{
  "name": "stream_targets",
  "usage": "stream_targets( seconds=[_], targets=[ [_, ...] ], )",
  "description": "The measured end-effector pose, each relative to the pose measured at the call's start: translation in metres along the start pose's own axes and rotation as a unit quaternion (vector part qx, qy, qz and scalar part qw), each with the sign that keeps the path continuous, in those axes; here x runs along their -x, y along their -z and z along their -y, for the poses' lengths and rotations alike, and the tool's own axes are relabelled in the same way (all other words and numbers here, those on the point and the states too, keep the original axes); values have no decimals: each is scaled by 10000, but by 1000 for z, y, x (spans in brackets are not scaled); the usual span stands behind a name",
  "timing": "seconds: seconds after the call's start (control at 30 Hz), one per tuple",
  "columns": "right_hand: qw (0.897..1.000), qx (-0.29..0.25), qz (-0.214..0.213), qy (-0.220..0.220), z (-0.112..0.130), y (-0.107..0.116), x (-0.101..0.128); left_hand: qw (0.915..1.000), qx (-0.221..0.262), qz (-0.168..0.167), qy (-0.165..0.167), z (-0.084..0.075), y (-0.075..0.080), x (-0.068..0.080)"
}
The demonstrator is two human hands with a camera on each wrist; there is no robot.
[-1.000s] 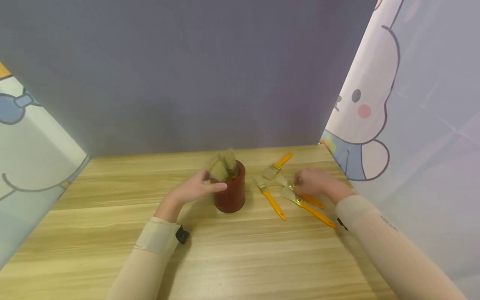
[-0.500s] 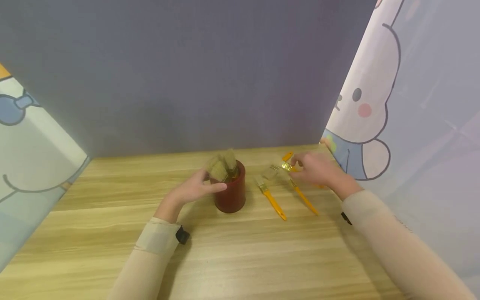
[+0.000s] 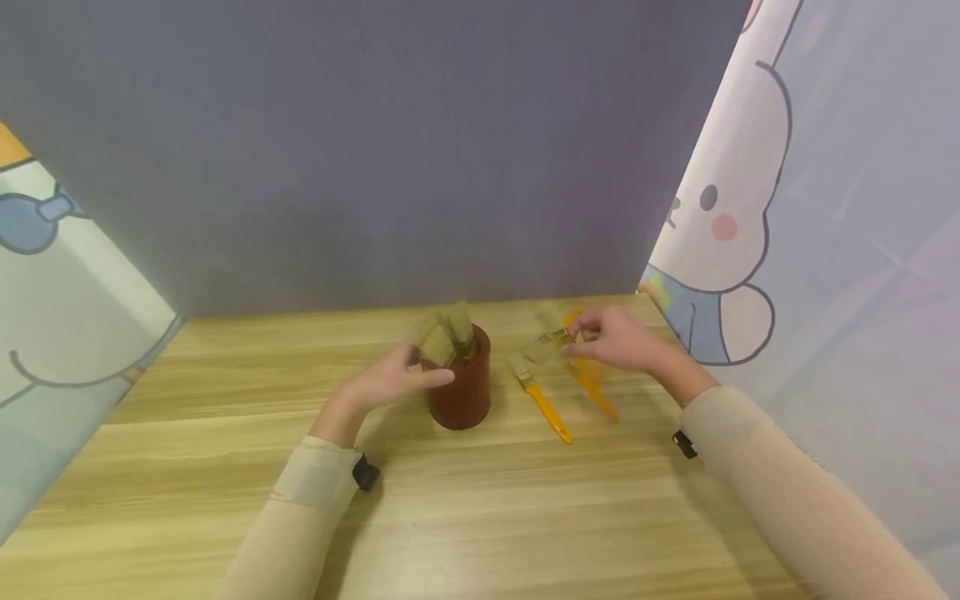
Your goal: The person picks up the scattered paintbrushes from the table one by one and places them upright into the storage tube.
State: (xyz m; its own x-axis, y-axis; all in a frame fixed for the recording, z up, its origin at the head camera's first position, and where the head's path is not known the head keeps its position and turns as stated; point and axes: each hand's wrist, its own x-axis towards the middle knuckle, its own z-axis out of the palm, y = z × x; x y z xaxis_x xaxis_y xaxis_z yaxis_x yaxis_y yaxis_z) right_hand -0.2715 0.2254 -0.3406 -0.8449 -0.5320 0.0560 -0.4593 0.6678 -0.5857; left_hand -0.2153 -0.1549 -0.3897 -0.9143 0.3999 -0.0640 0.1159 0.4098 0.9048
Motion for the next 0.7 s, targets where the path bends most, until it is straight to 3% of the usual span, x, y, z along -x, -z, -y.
stream_targets(
  seconds=[0.13, 0.27, 0.5, 0.7],
  targets=[
    [9994, -136, -48, -310, 1, 1, 1, 10000, -6, 18, -11, 2, -1, 1],
    [9975, -320, -368, -512, 4, 5, -2, 10000, -48, -66, 18, 1, 0, 1],
    [9977, -243, -444, -458, 7, 7, -2, 10000, -24, -47, -49, 0, 1, 0],
    [9942, -715, -676, -425, 15, 10, 0, 9999, -66, -21, -115, 4, 2, -2]
  ],
)
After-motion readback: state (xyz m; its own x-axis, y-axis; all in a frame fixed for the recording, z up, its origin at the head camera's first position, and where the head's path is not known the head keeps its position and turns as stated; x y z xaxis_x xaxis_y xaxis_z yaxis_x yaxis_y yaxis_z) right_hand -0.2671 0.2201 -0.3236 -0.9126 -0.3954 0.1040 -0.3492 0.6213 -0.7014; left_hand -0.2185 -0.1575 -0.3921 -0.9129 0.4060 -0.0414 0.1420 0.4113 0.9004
